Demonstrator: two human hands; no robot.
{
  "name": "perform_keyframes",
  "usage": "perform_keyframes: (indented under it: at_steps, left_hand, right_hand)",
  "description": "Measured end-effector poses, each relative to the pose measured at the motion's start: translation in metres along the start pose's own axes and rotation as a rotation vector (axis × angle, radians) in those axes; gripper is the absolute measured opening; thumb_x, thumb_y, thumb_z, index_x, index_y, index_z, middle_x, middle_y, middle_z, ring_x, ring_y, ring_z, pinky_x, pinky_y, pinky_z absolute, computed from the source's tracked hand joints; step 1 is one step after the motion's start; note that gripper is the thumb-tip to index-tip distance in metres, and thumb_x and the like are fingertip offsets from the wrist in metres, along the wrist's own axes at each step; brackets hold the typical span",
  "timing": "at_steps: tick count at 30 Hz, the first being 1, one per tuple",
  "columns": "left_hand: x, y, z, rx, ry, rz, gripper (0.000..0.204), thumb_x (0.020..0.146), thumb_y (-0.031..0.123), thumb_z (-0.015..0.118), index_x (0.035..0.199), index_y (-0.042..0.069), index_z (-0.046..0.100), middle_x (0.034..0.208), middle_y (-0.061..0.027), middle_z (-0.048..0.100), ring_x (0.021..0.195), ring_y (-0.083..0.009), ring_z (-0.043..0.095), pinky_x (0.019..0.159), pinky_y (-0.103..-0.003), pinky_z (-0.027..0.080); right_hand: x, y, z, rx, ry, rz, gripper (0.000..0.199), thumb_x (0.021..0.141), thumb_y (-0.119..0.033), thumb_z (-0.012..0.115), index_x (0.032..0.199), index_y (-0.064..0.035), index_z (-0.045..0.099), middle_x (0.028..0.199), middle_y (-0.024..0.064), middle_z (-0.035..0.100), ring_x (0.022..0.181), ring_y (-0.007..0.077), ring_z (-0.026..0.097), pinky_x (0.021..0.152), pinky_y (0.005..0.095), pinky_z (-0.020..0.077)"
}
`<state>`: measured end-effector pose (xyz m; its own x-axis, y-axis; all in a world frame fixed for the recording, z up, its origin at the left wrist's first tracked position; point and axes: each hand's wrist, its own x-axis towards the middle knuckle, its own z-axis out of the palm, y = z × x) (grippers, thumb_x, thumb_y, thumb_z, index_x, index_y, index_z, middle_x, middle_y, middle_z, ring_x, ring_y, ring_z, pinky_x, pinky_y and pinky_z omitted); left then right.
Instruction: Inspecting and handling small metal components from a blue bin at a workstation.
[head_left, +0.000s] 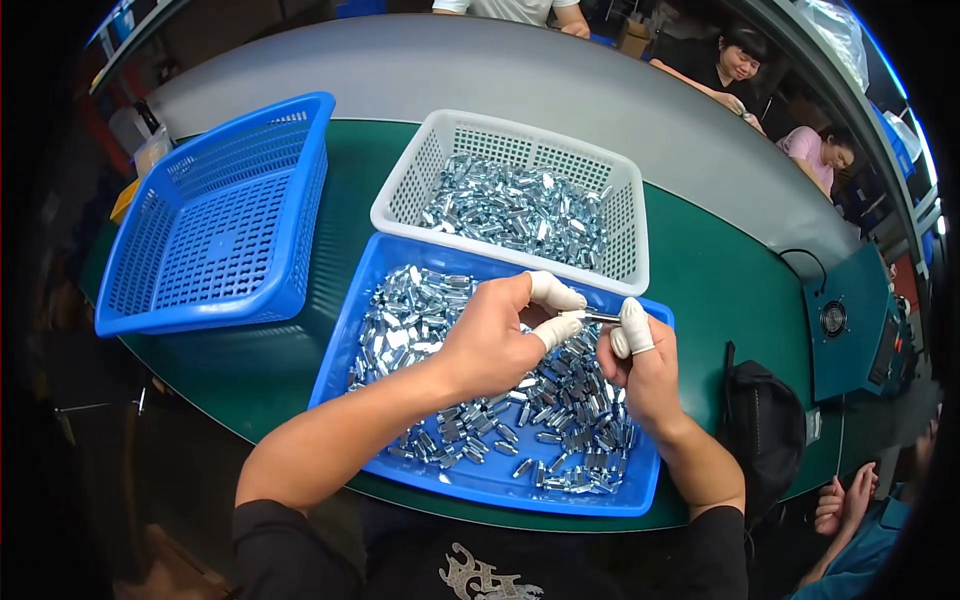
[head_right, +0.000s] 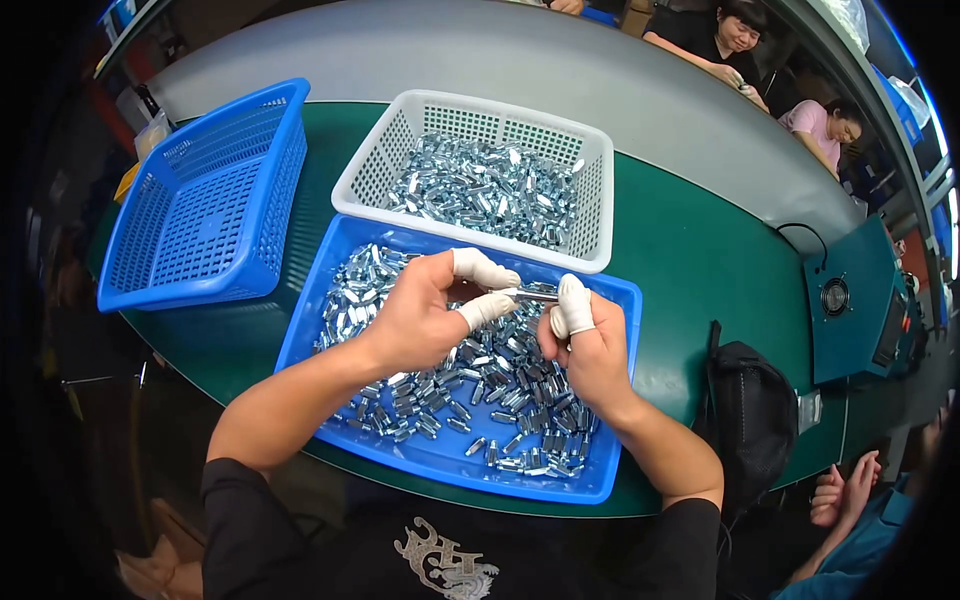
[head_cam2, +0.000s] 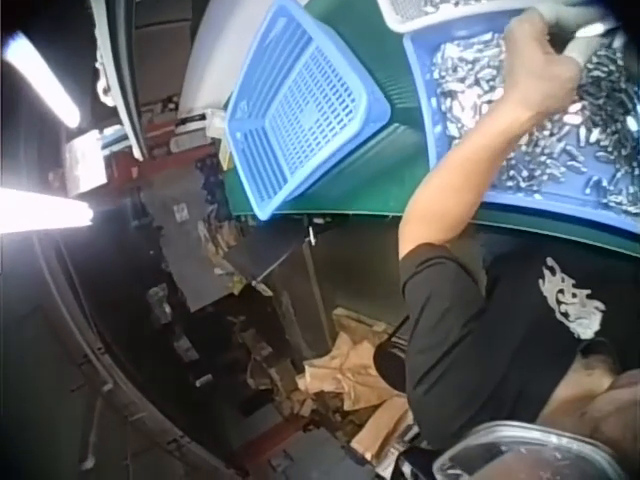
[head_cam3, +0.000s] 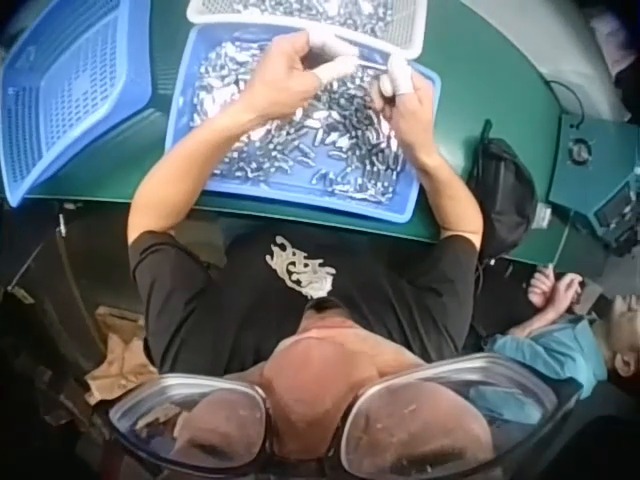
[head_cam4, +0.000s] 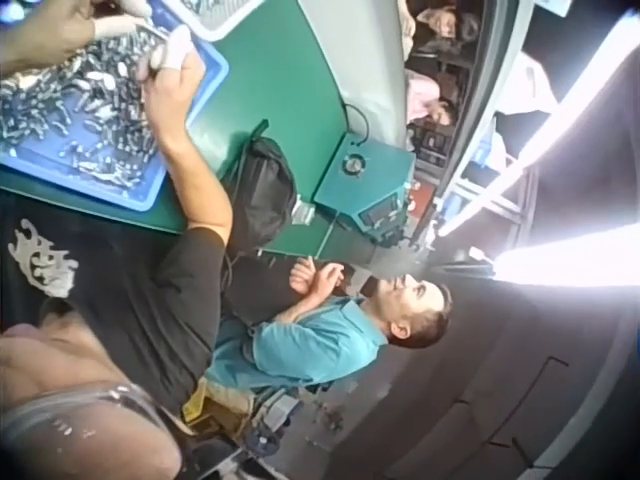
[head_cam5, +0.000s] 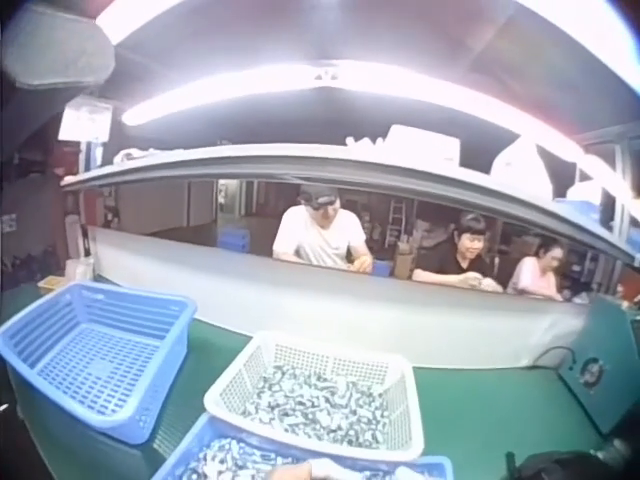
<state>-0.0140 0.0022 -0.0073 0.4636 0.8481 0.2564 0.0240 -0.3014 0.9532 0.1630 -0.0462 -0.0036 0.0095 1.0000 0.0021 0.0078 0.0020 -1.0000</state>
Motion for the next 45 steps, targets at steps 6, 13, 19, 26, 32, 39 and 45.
perform_keyframes:
  at_steps: [6,13,19,26,32,39,45]
  left_hand:
    - [0.0,0.0,0.004,0.15,0.012,0.094,0.016,0.075,0.0,0.069,0.09,-0.001,0.064,0.082,-0.0089,0.066,0.079,-0.0148,0.063,0.072,-0.027,0.05]
    - [0.007,-0.002,0.005,0.073,0.046,0.23,0.015,0.073,-0.004,0.068,0.087,-0.001,0.065,0.083,-0.0103,0.066,0.076,-0.0183,0.064,0.069,-0.029,0.051]
    - [0.007,0.0,0.01,0.349,-0.012,0.42,0.019,0.07,-0.004,0.07,0.088,0.001,0.067,0.082,-0.0111,0.067,0.073,-0.0215,0.063,0.066,-0.03,0.05]
    - [-0.006,0.029,-0.007,0.378,0.136,0.167,0.058,0.061,0.014,0.083,0.112,0.003,0.056,0.106,-0.0095,0.062,0.094,-0.0173,0.06,0.076,-0.03,0.05]
    - [-0.11,0.053,-0.067,0.556,0.365,0.313,0.029,0.082,0.005,0.062,0.062,0.004,0.041,0.058,-0.0008,0.037,0.054,-0.0098,0.034,0.049,-0.024,0.028]
    - [-0.148,0.077,-0.058,0.819,0.398,0.015,0.069,0.073,0.002,0.068,0.132,-0.004,0.032,0.095,-0.0115,0.059,0.074,-0.0141,0.054,0.065,-0.024,0.045]
    - [-0.053,0.067,-0.013,0.515,0.163,0.323,0.057,0.066,0.014,0.079,0.116,-0.001,0.054,0.074,-0.0046,0.062,0.06,-0.0093,0.054,0.054,-0.022,0.043]
  right_hand:
    - [-0.001,0.001,-0.003,-0.102,0.027,-0.091,0.043,0.098,-0.029,0.037,0.064,-0.0063,0.05,0.051,-0.0004,0.047,0.045,0.0044,0.036,0.043,0.0216,0.0291]
    - [0.004,0.002,-0.008,-0.119,0.023,-0.12,0.04,0.098,-0.034,0.036,0.076,-0.0056,0.053,0.048,0.0003,0.046,0.039,0.004,0.035,0.037,0.0201,0.0246]
    - [0.001,0.005,-0.007,-0.22,-0.09,-0.164,0.042,0.097,-0.035,0.036,0.073,-0.0063,0.054,0.048,0.0005,0.046,0.039,0.0042,0.032,0.037,0.0204,0.0245]
    - [0.01,0.007,-0.004,0.306,-0.119,0.2,0.044,0.096,-0.036,0.036,0.063,-0.0088,0.047,0.046,-0.0005,0.038,0.037,0.0071,0.028,0.037,0.0232,0.0233]
    - [0.014,0.009,-0.023,0.565,-0.253,0.349,0.046,0.096,-0.035,0.034,0.058,-0.0107,0.039,0.043,-0.0018,0.03,0.036,0.0079,0.024,0.036,0.024,0.021]
    - [0.022,0.007,-0.02,0.734,-0.687,0.26,0.051,0.097,-0.038,0.027,0.058,-0.0112,0.046,0.043,-0.0021,0.031,0.037,0.0098,0.025,0.037,0.0235,0.0231]
    - [0.016,0.005,-0.019,0.67,-0.734,0.262,0.053,0.097,-0.04,0.025,0.057,-0.0124,0.046,0.041,-0.0025,0.033,0.039,0.0106,0.029,0.038,0.0245,0.0262]
